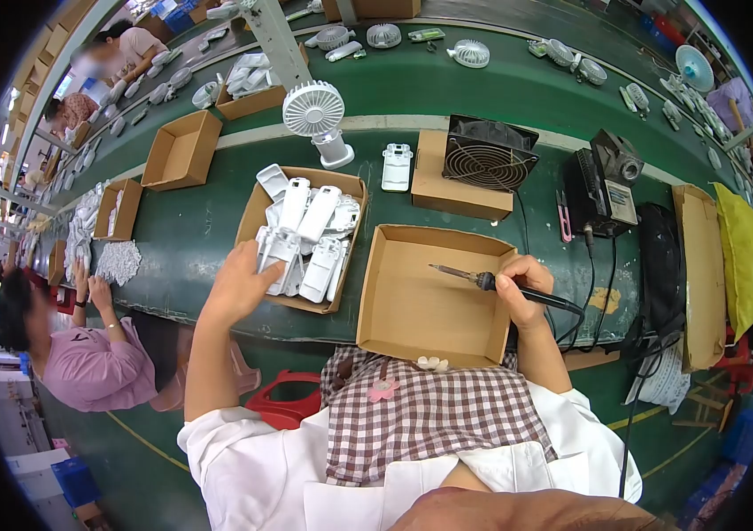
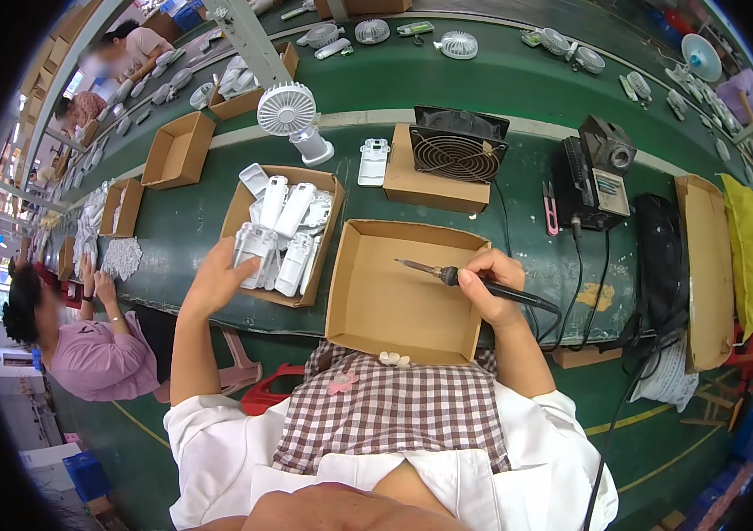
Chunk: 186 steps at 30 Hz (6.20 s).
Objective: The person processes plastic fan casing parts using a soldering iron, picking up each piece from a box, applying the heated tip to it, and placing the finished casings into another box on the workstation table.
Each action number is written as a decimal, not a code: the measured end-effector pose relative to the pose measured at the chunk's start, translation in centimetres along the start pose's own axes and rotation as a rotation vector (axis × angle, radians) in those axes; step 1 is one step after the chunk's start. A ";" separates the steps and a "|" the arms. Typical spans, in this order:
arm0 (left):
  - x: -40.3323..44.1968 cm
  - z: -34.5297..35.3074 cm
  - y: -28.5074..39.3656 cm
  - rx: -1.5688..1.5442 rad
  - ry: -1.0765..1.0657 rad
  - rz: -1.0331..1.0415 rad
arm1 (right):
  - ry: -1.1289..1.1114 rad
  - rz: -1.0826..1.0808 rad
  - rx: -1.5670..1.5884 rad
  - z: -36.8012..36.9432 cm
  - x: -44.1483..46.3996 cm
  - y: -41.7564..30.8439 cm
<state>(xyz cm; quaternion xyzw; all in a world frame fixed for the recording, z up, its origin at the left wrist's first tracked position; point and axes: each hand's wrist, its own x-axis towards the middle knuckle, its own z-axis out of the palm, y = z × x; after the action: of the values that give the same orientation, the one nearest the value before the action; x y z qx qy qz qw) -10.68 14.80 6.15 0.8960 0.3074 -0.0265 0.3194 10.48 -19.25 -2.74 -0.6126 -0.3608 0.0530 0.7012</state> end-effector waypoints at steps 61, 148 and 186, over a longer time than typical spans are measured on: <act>3.5 14.6 12.0 -1.253 -0.010 0.124 | 0.276 0.076 0.187 2.9 -1.0 -4.4; 2.8 13.8 12.3 -1.195 -0.058 0.066 | 0.215 0.005 -0.003 3.5 -0.4 -3.9; 2.7 14.2 12.1 -1.103 -0.031 0.060 | 0.148 0.068 -0.100 4.0 0.5 -4.3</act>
<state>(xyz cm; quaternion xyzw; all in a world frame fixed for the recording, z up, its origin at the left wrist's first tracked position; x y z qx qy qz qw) 0.47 0.55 0.97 0.6036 0.2452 0.1344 0.7466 6.99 -16.70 1.26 -0.6609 -0.2892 0.0136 0.6924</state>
